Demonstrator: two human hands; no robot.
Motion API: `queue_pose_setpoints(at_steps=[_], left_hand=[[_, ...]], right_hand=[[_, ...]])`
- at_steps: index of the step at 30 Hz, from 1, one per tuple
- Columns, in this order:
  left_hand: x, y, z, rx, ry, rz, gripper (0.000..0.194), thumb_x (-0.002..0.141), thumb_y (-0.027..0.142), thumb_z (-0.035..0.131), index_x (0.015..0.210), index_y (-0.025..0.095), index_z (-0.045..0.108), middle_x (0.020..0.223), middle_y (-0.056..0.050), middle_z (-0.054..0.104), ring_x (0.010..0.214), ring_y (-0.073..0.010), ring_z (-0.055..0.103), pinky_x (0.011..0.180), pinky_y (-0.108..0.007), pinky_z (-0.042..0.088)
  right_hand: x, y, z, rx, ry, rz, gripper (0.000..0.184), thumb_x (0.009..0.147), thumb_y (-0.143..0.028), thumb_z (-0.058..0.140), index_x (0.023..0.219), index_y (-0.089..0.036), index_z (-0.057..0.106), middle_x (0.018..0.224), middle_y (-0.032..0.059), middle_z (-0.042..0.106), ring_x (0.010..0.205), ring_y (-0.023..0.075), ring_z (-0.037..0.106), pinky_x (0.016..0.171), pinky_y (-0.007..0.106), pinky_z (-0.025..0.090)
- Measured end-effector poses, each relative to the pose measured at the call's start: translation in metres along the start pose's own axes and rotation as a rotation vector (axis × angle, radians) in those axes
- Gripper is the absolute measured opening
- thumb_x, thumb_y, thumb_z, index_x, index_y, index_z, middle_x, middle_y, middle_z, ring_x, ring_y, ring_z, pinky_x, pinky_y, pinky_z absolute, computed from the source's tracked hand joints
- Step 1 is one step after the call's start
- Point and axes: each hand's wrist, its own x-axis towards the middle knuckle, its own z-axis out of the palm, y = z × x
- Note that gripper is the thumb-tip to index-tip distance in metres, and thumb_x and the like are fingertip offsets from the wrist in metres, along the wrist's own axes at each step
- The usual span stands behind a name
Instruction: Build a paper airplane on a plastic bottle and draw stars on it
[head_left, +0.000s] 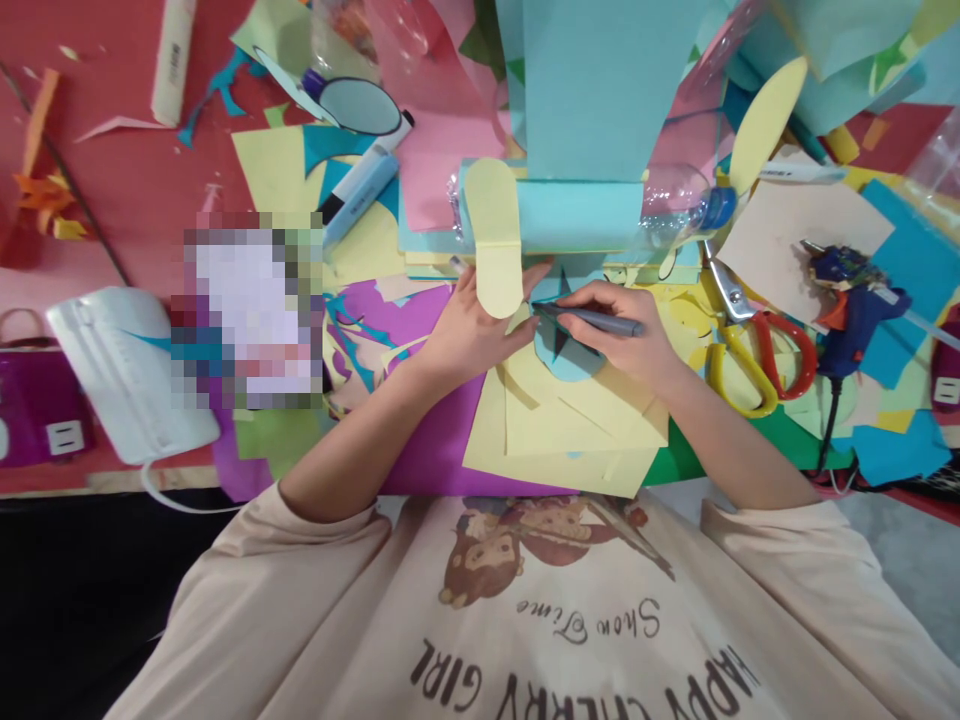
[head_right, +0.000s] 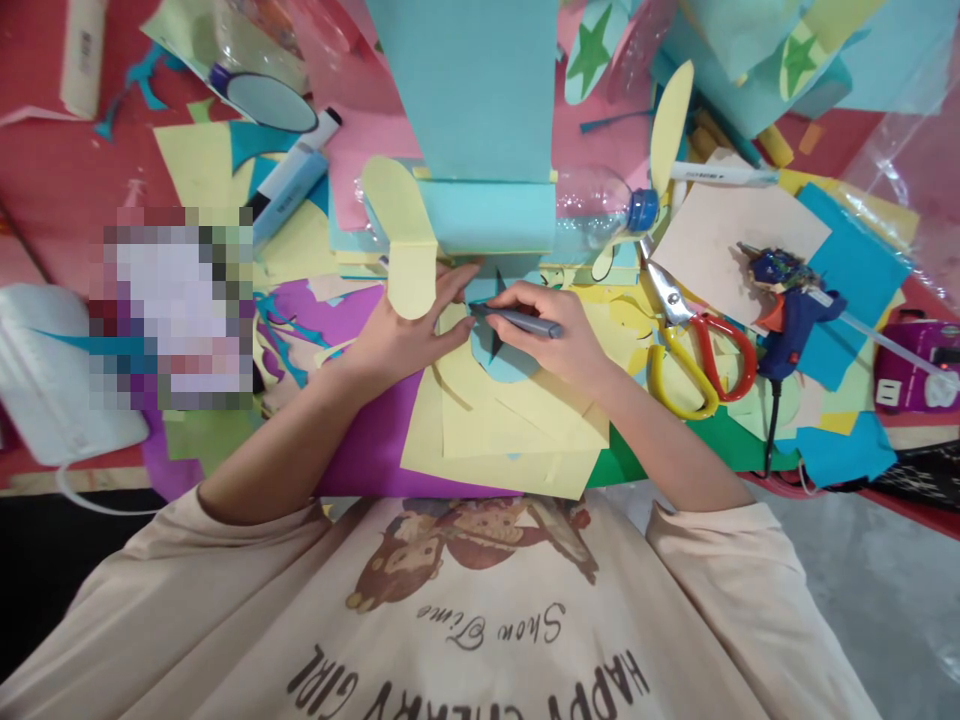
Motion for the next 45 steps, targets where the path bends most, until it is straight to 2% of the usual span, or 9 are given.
queue_pose_setpoints(at_steps=[10, 17, 24, 37, 45], left_hand=[[0.0, 0.002, -0.002, -0.02, -0.012, -0.026, 0.053, 0.093, 0.029, 0.048, 0.145, 0.017, 0.045, 0.132, -0.015, 0.061, 0.13, -0.0299, 0.053, 0.113, -0.049, 0.038], [0.0, 0.001, -0.001, 0.006, -0.014, -0.02, 0.052, 0.094, 0.031, 0.046, 0.144, 0.016, 0.044, 0.134, -0.016, 0.059, 0.13, -0.0294, 0.053, 0.112, -0.047, 0.039], [-0.001, 0.0, -0.001, 0.015, -0.015, -0.017, 0.053, 0.095, 0.032, 0.045, 0.146, 0.017, 0.043, 0.134, -0.014, 0.059, 0.13, -0.0278, 0.053, 0.112, -0.045, 0.038], [-0.002, -0.001, -0.001, 0.011, -0.01, -0.002, 0.053, 0.096, 0.031, 0.046, 0.146, 0.016, 0.043, 0.136, -0.016, 0.058, 0.132, -0.0303, 0.051, 0.114, -0.047, 0.037], [-0.002, -0.001, 0.0, 0.024, 0.006, 0.006, 0.052, 0.095, 0.03, 0.048, 0.145, 0.016, 0.044, 0.132, -0.015, 0.06, 0.129, -0.0285, 0.054, 0.113, -0.045, 0.039]], right_hand=[[-0.001, -0.001, -0.006, 0.024, 0.04, 0.041, 0.018, 0.083, -0.036, 0.067, 0.083, -0.018, 0.069, 0.069, -0.0015, 0.063, 0.058, 0.0092, 0.05, 0.053, 0.024, 0.038], [-0.003, -0.002, -0.01, 0.038, 0.095, 0.072, 0.015, 0.081, -0.034, 0.069, 0.08, -0.019, 0.067, 0.066, -0.0022, 0.061, 0.057, 0.0097, 0.051, 0.053, 0.025, 0.04], [-0.002, -0.002, -0.009, 0.074, 0.164, 0.042, 0.013, 0.081, -0.032, 0.068, 0.076, -0.022, 0.062, 0.068, -0.0017, 0.062, 0.061, 0.011, 0.056, 0.056, 0.026, 0.044], [-0.002, -0.002, -0.01, 0.095, 0.076, 0.073, 0.012, 0.079, -0.028, 0.067, 0.073, -0.019, 0.062, 0.063, -0.0032, 0.059, 0.055, 0.0082, 0.048, 0.051, 0.023, 0.035], [-0.003, -0.008, -0.013, 0.033, 0.021, 0.08, 0.011, 0.076, -0.023, 0.065, 0.067, -0.018, 0.062, 0.062, -0.0031, 0.061, 0.055, 0.0081, 0.047, 0.051, 0.023, 0.035]])
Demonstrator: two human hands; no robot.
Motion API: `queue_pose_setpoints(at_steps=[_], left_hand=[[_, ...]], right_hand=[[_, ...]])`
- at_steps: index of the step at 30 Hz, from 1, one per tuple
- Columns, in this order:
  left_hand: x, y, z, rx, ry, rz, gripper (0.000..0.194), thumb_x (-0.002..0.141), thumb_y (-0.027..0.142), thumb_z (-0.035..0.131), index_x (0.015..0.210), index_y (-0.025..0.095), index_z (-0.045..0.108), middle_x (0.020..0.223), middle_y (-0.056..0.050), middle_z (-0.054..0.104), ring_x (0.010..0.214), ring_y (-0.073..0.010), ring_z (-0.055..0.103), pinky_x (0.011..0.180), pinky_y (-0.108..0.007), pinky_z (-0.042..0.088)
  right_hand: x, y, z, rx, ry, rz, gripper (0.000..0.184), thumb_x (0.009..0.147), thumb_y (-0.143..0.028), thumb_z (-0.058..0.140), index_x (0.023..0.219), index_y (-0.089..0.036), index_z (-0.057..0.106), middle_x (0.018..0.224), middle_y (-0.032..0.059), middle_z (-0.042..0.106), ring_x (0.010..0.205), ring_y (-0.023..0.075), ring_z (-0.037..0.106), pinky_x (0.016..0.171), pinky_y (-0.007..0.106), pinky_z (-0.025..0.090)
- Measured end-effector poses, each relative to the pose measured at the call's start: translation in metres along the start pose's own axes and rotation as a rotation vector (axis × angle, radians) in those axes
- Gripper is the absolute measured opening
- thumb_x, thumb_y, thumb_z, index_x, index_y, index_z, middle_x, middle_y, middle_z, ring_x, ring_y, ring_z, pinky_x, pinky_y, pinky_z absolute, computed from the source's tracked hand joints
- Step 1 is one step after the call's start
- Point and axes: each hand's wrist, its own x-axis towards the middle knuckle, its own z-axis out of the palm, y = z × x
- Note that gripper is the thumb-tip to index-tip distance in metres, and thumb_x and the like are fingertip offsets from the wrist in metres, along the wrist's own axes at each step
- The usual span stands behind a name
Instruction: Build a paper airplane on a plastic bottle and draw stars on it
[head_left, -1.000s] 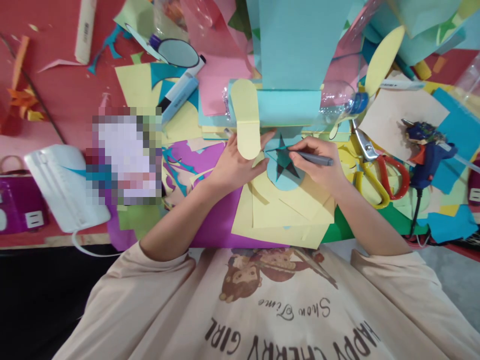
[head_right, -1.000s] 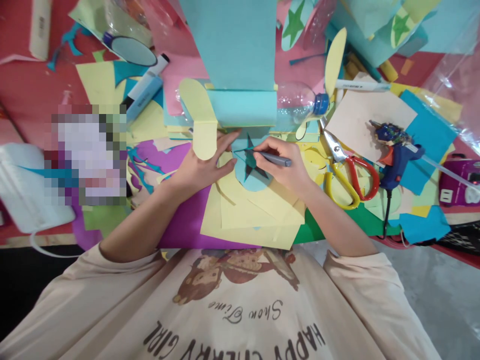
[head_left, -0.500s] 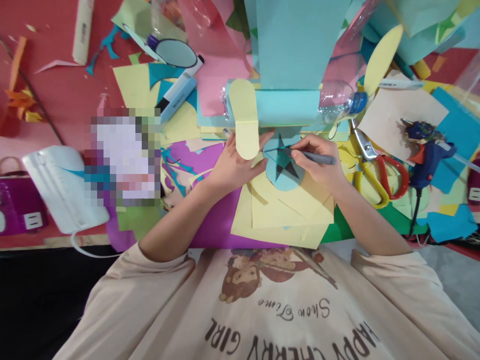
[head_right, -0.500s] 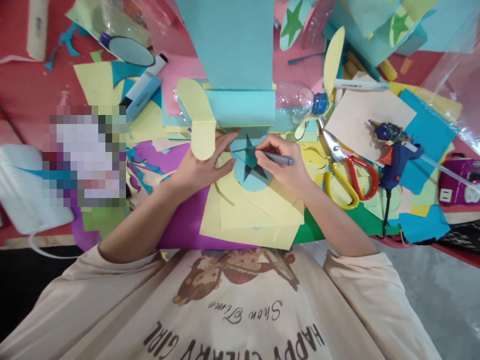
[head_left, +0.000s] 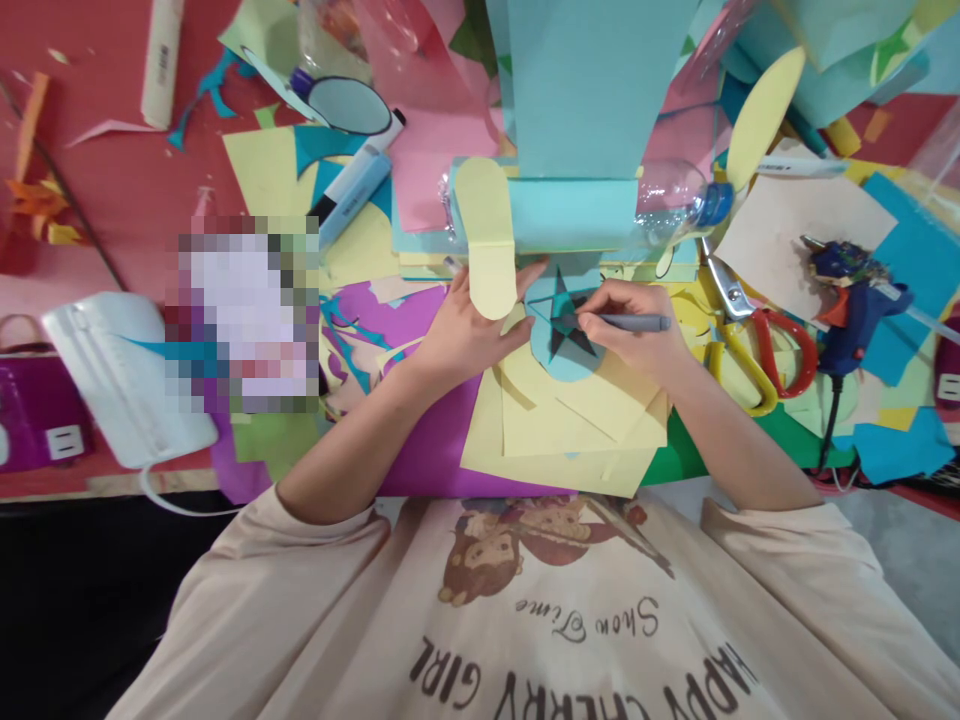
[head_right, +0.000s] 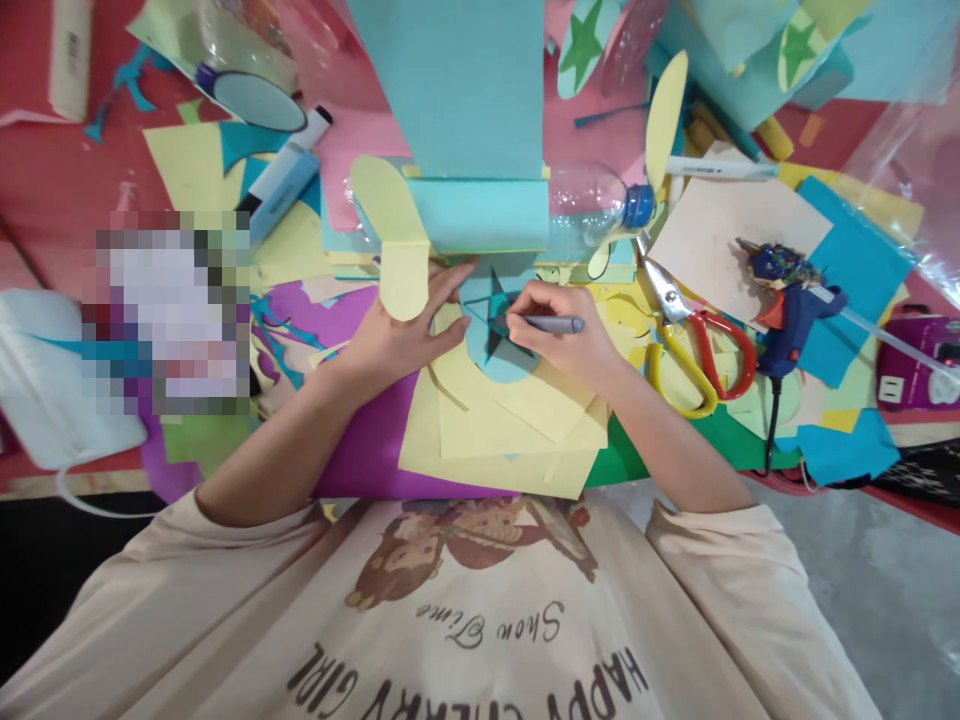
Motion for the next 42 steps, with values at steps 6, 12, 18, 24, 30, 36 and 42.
queue_pose_setpoints(at_steps=[6, 12, 18, 24, 30, 36, 42], left_hand=[[0.0, 0.0, 0.001, 0.003, -0.006, -0.007, 0.053, 0.095, 0.03, 0.047, 0.146, 0.017, 0.042, 0.134, -0.014, 0.059, 0.13, -0.0286, 0.053, 0.113, -0.045, 0.039], [-0.001, -0.002, 0.001, -0.007, -0.002, 0.018, 0.053, 0.095, 0.029, 0.048, 0.145, 0.015, 0.042, 0.135, -0.016, 0.058, 0.131, -0.0296, 0.052, 0.113, -0.046, 0.038], [-0.001, -0.002, 0.002, -0.006, 0.002, 0.012, 0.053, 0.094, 0.029, 0.048, 0.145, 0.017, 0.042, 0.136, -0.016, 0.058, 0.131, -0.0299, 0.052, 0.113, -0.047, 0.038], [-0.001, -0.001, 0.001, -0.007, 0.014, 0.028, 0.053, 0.094, 0.03, 0.046, 0.146, 0.017, 0.042, 0.135, -0.015, 0.058, 0.132, -0.0294, 0.052, 0.113, -0.046, 0.038], [0.0, -0.001, 0.001, -0.011, 0.001, 0.017, 0.053, 0.094, 0.028, 0.048, 0.145, 0.017, 0.043, 0.133, -0.015, 0.059, 0.131, -0.0292, 0.052, 0.113, -0.046, 0.039], [0.0, 0.0, 0.0, -0.01, 0.006, 0.011, 0.051, 0.095, 0.029, 0.047, 0.144, 0.016, 0.044, 0.135, -0.015, 0.059, 0.131, -0.0284, 0.053, 0.114, -0.046, 0.038], [0.001, 0.001, -0.001, -0.027, -0.011, -0.017, 0.053, 0.094, 0.029, 0.048, 0.145, 0.017, 0.044, 0.135, -0.015, 0.059, 0.132, -0.029, 0.052, 0.114, -0.046, 0.039]], right_hand=[[-0.001, -0.001, 0.001, 0.043, 0.017, 0.0, 0.012, 0.076, -0.023, 0.066, 0.067, -0.018, 0.061, 0.063, -0.0033, 0.061, 0.056, 0.0081, 0.049, 0.051, 0.022, 0.036], [0.0, 0.002, 0.009, 0.1, 0.02, -0.069, 0.017, 0.083, -0.034, 0.069, 0.085, -0.018, 0.068, 0.073, -0.0013, 0.066, 0.061, 0.0086, 0.055, 0.056, 0.022, 0.042], [0.002, 0.008, 0.013, -0.019, -0.034, -0.125, 0.024, 0.085, -0.04, 0.068, 0.092, -0.018, 0.071, 0.084, 0.0013, 0.071, 0.074, 0.0136, 0.064, 0.066, 0.026, 0.048], [0.002, 0.008, 0.012, -0.047, -0.037, -0.133, 0.02, 0.086, -0.036, 0.066, 0.093, -0.018, 0.071, 0.085, 0.0017, 0.072, 0.076, 0.0151, 0.065, 0.068, 0.027, 0.048], [0.0, 0.005, 0.008, -0.028, -0.049, -0.102, 0.019, 0.085, -0.036, 0.067, 0.088, -0.017, 0.07, 0.076, 0.0004, 0.069, 0.066, 0.0113, 0.059, 0.059, 0.024, 0.043], [-0.001, 0.006, 0.005, 0.02, -0.062, -0.058, 0.021, 0.083, -0.036, 0.069, 0.083, -0.016, 0.068, 0.071, -0.0005, 0.065, 0.06, 0.0088, 0.053, 0.053, 0.022, 0.037], [-0.002, 0.002, 0.003, 0.02, -0.047, -0.019, 0.016, 0.08, -0.031, 0.069, 0.076, -0.016, 0.065, 0.064, -0.0021, 0.061, 0.057, 0.0081, 0.048, 0.051, 0.022, 0.034]])
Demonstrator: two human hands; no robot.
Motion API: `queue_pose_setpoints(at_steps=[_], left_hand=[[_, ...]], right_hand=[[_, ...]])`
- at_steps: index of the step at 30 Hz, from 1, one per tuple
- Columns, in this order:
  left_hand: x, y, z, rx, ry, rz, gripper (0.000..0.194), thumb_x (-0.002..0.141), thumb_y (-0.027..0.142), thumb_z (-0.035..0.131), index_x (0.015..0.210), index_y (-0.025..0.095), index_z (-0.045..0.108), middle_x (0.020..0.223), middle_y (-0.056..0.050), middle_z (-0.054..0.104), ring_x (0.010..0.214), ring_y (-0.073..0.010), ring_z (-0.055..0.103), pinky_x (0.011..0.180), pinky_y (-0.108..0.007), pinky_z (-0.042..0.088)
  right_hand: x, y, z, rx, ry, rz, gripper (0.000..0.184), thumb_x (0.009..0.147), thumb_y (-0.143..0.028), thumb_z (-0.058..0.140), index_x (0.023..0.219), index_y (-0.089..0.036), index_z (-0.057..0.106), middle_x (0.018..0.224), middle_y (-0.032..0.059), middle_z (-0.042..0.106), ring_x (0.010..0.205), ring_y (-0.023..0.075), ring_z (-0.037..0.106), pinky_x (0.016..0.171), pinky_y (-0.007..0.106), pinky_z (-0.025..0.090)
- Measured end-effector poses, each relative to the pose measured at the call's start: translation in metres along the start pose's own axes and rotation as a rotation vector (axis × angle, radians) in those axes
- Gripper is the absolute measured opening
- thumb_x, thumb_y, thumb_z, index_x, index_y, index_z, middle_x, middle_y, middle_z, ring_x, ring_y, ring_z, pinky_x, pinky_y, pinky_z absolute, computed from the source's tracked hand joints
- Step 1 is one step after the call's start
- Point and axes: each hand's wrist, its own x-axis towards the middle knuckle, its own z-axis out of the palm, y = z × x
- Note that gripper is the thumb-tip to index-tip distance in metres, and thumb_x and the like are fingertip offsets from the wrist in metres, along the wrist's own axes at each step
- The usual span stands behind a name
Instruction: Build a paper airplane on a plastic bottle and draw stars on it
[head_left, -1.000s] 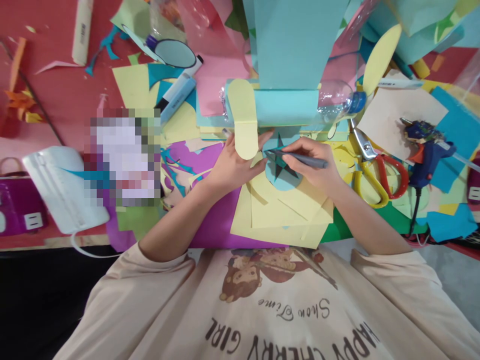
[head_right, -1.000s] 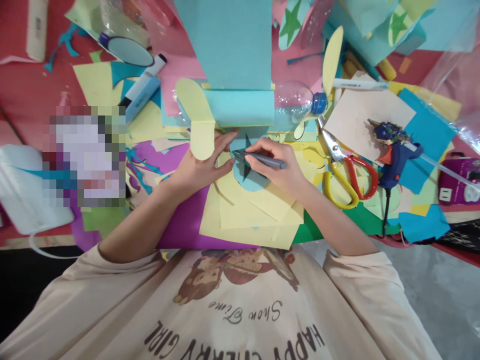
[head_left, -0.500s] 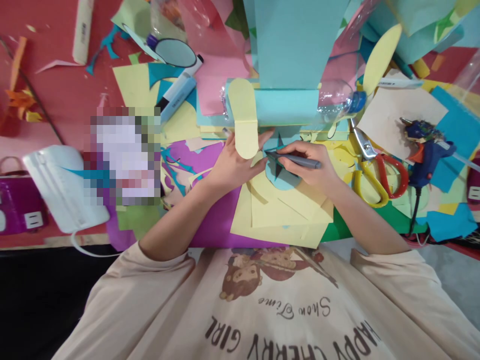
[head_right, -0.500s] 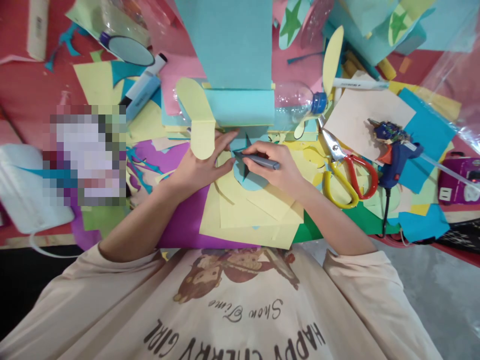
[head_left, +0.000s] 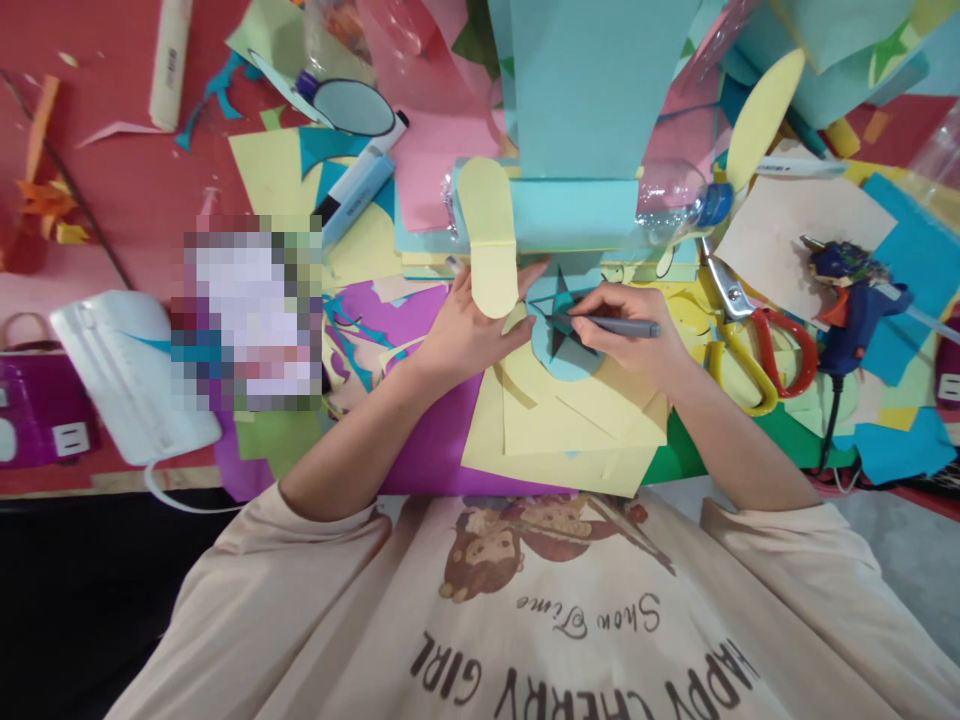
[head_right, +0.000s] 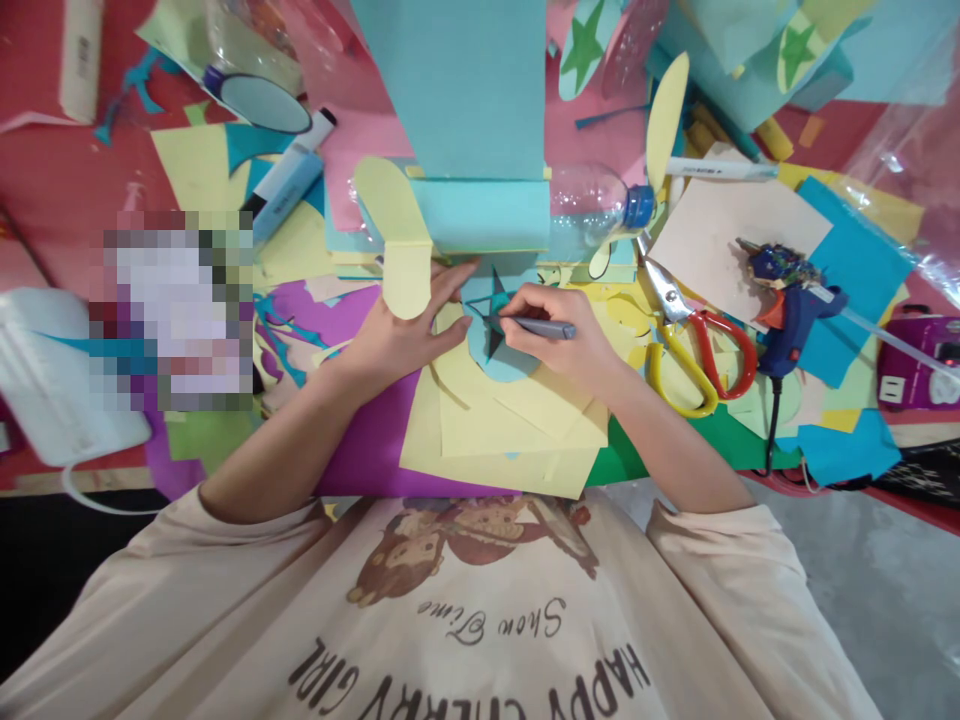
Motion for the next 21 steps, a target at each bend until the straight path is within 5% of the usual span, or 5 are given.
queue_pose_setpoints(at_steps=[21], left_hand=[[-0.0003, 0.0001, -0.0002, -0.007, -0.007, -0.009, 0.051, 0.094, 0.03, 0.048, 0.143, 0.015, 0.046, 0.134, -0.016, 0.059, 0.132, -0.0306, 0.052, 0.114, -0.048, 0.038]], right_hand=[[0.0046, 0.0062, 0.0079, -0.026, 0.009, -0.067, 0.022, 0.083, -0.04, 0.069, 0.09, -0.019, 0.071, 0.082, 0.0008, 0.071, 0.071, 0.0129, 0.063, 0.063, 0.025, 0.046]])
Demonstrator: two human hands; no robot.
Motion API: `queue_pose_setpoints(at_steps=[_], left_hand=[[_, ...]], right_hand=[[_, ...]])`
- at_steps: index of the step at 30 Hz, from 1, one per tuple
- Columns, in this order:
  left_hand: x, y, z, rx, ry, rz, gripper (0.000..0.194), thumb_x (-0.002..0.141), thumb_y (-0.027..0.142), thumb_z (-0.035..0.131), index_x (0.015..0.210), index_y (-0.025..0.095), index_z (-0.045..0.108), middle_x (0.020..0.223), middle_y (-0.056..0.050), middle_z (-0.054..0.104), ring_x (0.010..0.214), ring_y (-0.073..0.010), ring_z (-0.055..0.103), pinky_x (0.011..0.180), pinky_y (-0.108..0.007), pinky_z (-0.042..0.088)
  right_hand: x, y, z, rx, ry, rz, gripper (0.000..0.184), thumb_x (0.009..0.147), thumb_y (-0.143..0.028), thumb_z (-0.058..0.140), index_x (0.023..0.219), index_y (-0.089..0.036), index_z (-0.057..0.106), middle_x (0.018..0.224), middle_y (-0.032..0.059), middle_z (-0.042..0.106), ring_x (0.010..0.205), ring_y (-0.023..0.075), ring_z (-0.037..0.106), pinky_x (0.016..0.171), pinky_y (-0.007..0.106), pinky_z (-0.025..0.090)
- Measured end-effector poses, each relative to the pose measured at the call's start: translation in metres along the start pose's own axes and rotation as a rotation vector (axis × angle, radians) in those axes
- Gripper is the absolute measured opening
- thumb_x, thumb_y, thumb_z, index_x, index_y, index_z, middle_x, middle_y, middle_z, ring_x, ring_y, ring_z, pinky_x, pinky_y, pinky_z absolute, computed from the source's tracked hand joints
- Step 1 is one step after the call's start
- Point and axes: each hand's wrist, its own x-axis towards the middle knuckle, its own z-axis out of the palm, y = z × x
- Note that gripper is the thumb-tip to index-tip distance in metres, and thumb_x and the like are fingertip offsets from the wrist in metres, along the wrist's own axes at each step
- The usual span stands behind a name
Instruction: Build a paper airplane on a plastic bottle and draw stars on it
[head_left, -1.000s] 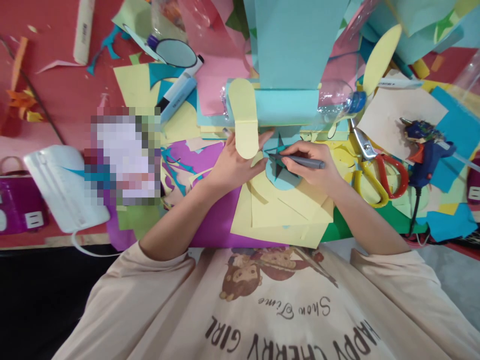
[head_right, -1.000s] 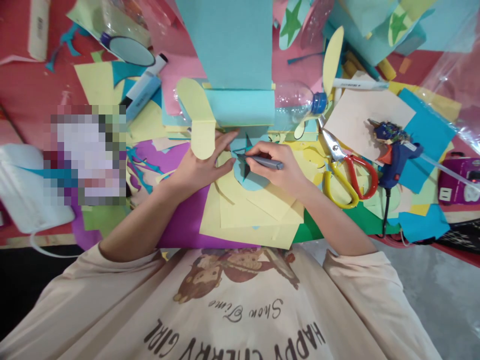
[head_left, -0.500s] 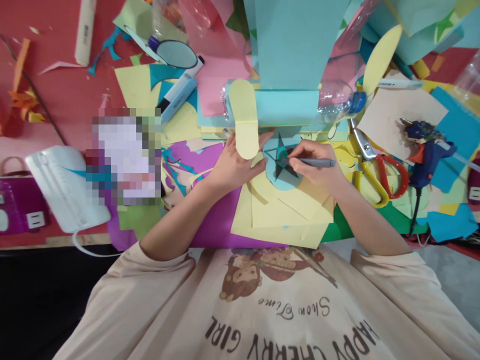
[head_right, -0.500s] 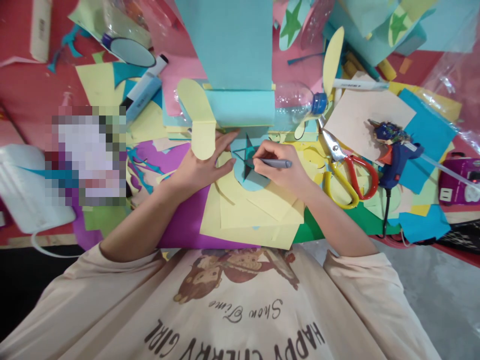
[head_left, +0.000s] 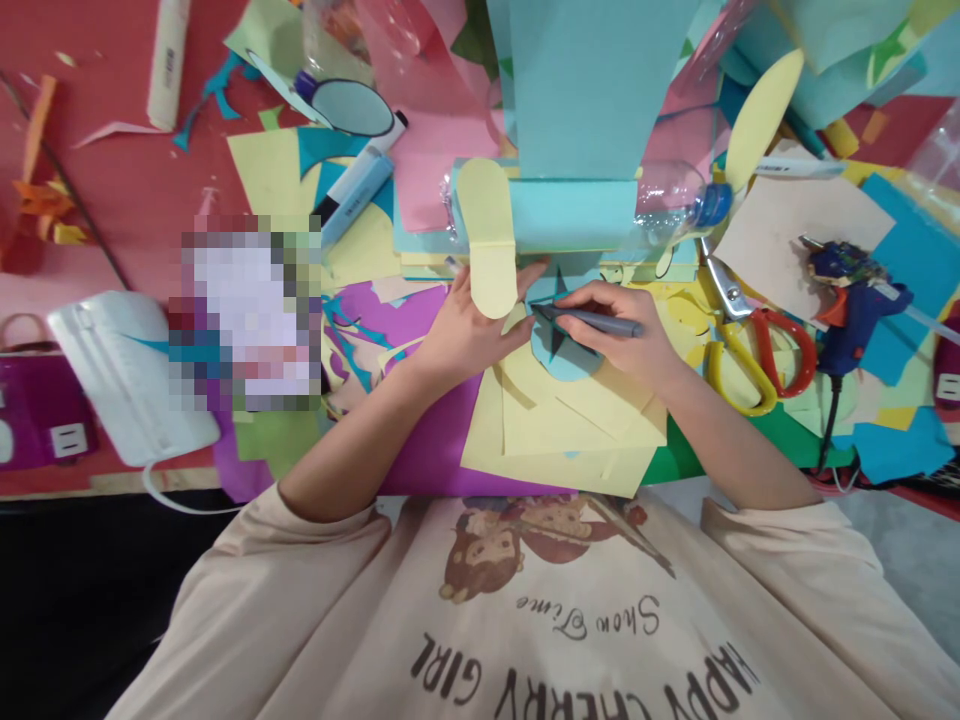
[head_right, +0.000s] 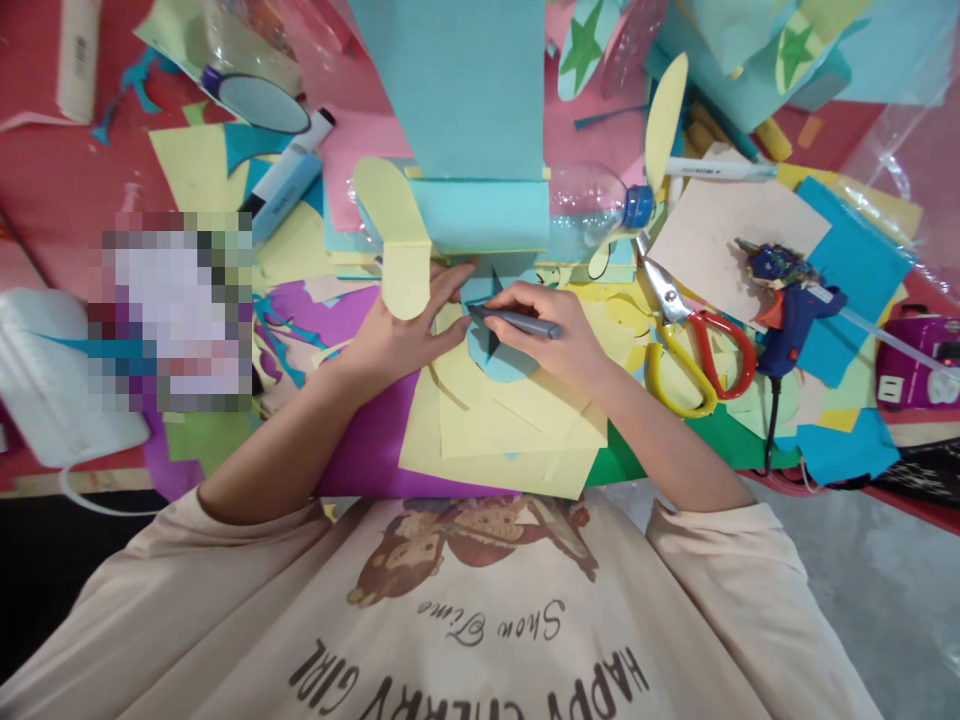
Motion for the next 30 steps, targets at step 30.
queue_pose_setpoints(at_steps=[30], left_hand=[[0.0003, -0.0003, 0.0009, 0.007, -0.001, 0.007, 0.054, 0.092, 0.028, 0.048, 0.145, 0.019, 0.043, 0.136, -0.015, 0.058, 0.132, -0.0305, 0.051, 0.113, -0.05, 0.039]], right_hand=[[0.0, 0.0003, -0.0008, 0.015, 0.0, -0.001, 0.021, 0.084, -0.038, 0.068, 0.09, -0.018, 0.071, 0.08, 0.0004, 0.07, 0.069, 0.0124, 0.061, 0.062, 0.025, 0.044]])
